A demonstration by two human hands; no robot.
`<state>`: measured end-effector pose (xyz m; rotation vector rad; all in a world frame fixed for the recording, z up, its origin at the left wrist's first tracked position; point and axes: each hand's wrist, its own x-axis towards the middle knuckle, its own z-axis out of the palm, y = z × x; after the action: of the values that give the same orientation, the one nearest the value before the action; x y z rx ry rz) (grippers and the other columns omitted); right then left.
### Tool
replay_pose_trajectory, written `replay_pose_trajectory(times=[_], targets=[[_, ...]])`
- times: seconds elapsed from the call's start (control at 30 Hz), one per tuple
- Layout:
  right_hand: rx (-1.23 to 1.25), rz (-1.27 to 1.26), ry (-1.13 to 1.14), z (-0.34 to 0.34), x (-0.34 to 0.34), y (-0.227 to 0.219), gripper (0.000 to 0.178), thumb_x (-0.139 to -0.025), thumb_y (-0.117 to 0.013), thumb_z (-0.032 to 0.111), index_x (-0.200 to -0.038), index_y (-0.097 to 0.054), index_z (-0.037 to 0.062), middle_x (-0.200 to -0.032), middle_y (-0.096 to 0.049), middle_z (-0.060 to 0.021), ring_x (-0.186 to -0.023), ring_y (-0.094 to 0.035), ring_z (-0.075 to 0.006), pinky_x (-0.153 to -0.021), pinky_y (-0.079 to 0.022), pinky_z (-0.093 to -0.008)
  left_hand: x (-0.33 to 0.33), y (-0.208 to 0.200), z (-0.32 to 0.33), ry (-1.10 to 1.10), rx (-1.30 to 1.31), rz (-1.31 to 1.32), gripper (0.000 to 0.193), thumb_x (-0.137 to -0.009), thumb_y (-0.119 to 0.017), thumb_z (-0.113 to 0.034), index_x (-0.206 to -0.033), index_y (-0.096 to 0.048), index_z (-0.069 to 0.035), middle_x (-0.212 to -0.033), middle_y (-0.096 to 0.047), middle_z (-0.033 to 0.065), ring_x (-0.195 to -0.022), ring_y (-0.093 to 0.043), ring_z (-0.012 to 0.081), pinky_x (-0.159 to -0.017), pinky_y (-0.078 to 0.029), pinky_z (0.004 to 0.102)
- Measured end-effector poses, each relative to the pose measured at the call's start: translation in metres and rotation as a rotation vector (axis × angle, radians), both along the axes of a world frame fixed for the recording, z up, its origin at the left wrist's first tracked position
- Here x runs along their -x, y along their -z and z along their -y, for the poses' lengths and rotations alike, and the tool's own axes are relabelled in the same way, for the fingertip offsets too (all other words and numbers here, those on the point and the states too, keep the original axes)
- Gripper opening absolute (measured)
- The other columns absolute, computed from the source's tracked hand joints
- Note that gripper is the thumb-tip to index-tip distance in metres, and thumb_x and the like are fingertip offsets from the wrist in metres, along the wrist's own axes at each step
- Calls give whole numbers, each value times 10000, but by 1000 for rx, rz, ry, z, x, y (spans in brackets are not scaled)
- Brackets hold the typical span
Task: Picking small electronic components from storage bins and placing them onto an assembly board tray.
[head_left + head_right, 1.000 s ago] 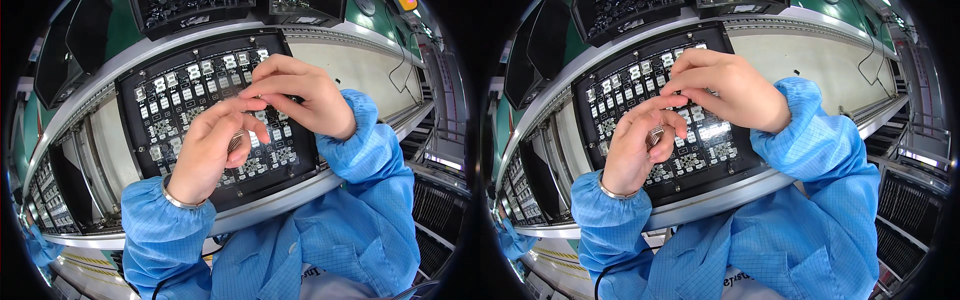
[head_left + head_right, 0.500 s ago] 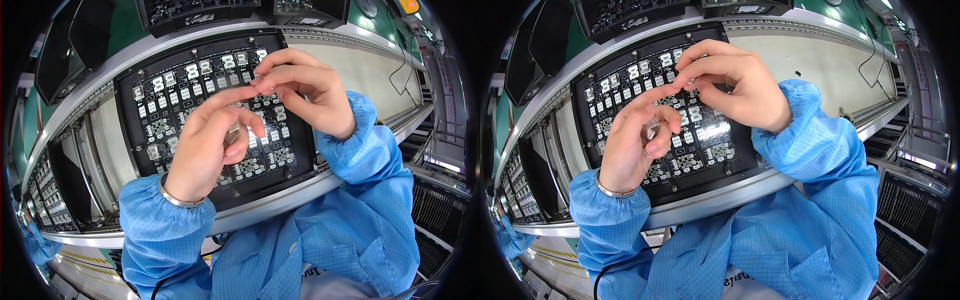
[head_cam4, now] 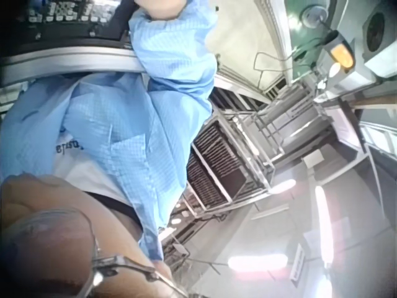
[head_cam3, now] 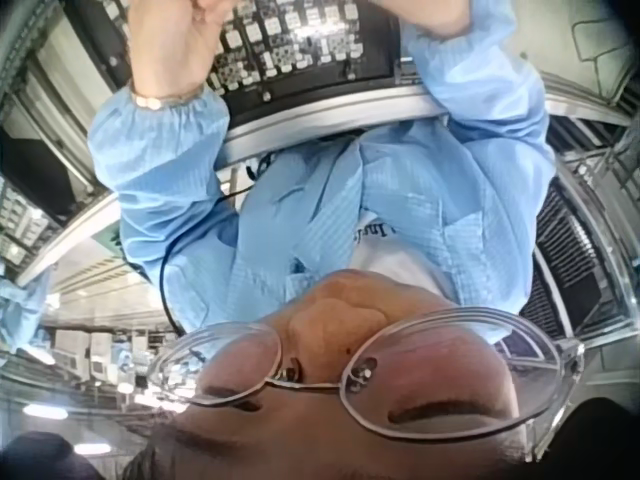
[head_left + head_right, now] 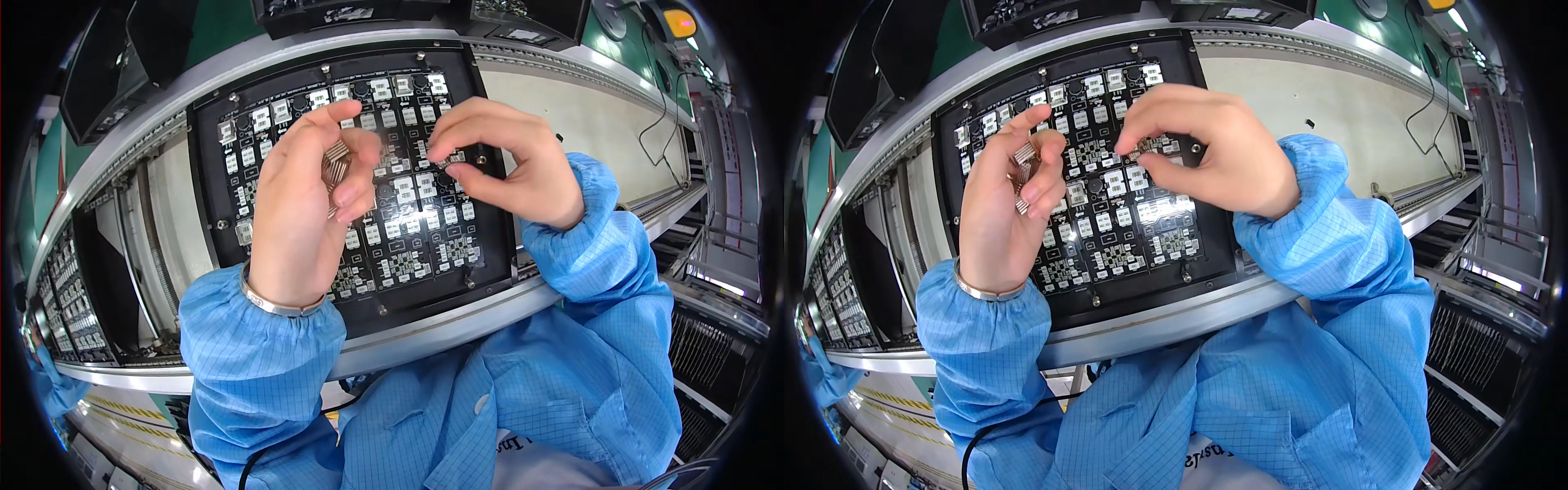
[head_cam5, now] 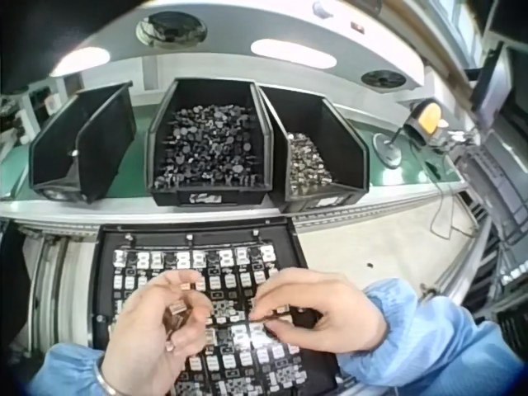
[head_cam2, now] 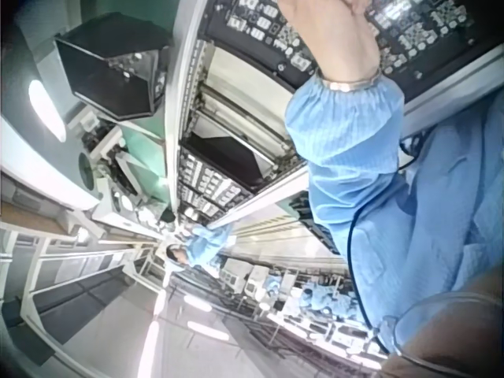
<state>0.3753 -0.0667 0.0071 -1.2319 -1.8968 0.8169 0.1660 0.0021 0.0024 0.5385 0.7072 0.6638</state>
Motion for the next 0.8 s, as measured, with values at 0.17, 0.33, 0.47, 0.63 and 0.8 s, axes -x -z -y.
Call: replay_pose_trajectory(times=[0.17,0.33,0.47,0.63,0.8], targets=[[43,164,24,8,19,10,247,-696,-661,-76,-926,-645,15,-960,-601,-112,-879,-609,-265,-755,-504,-324,0,1,-3,-13,-1,4,257,-938,-414,-130,-1136,-468,24,-781,-562,84,-541,-368,77,-478,-306,228],[-26,360,35,9,30,16,335,-670,-646,-64,-986,-612,42,-948,-587,-106,-858,-583,-299,-740,-501,-368,2,0,-3,-18,5,8,262,-929,-417,-119,-1139,-464,30,-784,-566,86,-546,-372,76,-481,-309,229],[-48,416,53,8,35,18,379,-657,-634,-65,-1016,-590,48,-940,-588,-104,-834,-571,-306,-723,-494,-382,2,1,-4,2,-19,20,273,-916,-424,-110,-1139,-460,43,-792,-571,88,-548,-372,73,-474,-309,229],[-87,428,56,7,39,17,377,-653,-629,-66,-1009,-576,44,-928,-586,-108,-831,-571,-308,-718,-493,-387,-1,-2,-1,-2,-25,-21,280,-928,-420,-124,-1157,-454,34,-800,-541,74,-544,-362,63,-460,-304,211],[-105,450,55,9,39,15,390,-655,-631,-71,-1024,-569,38,-902,-588,-109,-813,-576,-310,-709,-494,-388,-6,-5,1,13,-32,-52,275,-945,-411,-142,-1166,-453,18,-802,-507,57,-542,-355,56,-450,-297,197]])
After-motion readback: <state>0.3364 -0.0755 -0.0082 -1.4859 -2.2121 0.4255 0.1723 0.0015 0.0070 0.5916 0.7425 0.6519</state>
